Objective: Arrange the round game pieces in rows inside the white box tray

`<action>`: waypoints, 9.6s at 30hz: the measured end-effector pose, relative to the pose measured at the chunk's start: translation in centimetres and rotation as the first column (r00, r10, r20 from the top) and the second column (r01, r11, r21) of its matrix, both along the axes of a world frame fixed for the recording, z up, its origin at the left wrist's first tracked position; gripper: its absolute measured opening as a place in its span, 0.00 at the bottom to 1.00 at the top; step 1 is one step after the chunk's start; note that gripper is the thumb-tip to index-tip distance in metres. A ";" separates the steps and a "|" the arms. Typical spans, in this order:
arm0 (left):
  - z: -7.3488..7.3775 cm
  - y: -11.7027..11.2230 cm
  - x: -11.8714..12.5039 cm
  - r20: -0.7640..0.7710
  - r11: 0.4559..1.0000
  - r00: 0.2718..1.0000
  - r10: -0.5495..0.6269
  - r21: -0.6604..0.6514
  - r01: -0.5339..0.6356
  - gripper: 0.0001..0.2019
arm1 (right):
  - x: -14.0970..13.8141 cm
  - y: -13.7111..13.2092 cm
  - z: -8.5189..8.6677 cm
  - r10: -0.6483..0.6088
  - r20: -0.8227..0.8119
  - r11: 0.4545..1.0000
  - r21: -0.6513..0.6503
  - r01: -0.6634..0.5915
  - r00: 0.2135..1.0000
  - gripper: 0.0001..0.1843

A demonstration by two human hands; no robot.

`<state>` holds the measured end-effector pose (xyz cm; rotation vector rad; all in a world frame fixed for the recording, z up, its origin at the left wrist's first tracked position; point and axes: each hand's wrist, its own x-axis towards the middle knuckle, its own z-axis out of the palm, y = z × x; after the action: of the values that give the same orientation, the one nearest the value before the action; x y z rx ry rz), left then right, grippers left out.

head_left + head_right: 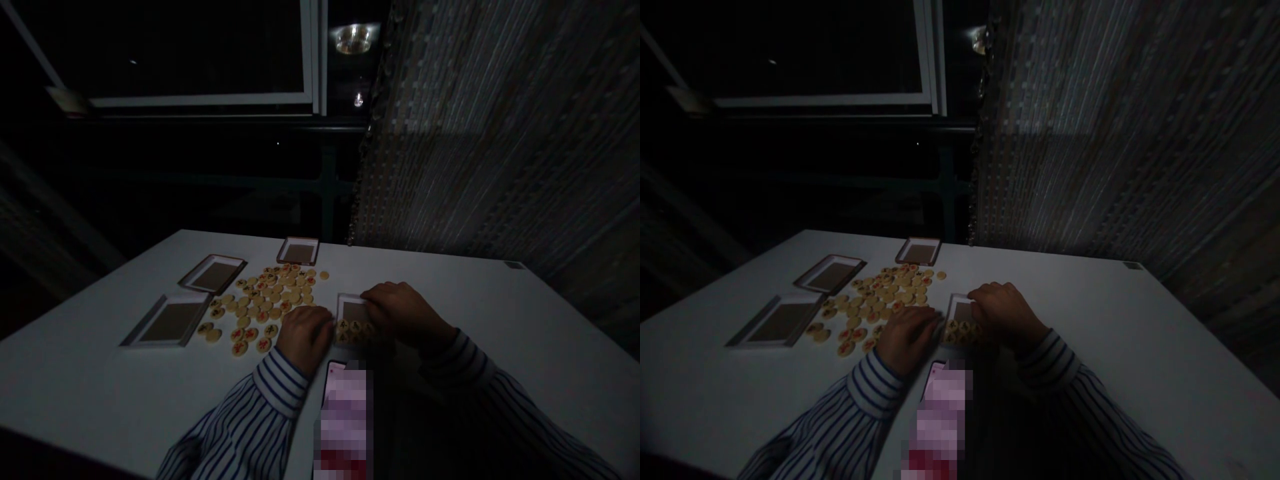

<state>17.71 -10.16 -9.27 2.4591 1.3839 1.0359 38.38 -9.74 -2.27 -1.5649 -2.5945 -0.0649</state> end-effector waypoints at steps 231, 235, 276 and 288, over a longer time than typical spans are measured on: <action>-0.3 0.9 2.7 0.569 0.920 0.800 0.190 -0.388 0.057 0.11 | 0.0 -0.6 1.2 0.017 -0.089 0.999 0.035 -0.014 0.996 0.15; -0.8 0.9 2.6 0.501 0.949 0.854 0.138 -0.313 0.030 0.11 | 0.6 -0.7 1.7 -0.001 -0.064 1.000 -0.005 0.001 0.998 0.16; -1.1 1.1 2.0 0.221 0.989 0.973 0.068 -0.140 -0.037 0.11 | 2.7 0.6 -1.6 0.011 0.142 0.978 -0.207 0.019 0.990 0.13; -1.7 1.4 2.0 0.212 0.994 0.975 0.066 -0.095 -0.047 0.09 | 2.5 0.7 -1.6 0.002 0.208 0.970 -0.240 0.049 0.978 0.15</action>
<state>19.67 -8.80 -10.92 2.1821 1.4049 1.1849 40.84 -9.05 -3.85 -1.7563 -2.8359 0.0997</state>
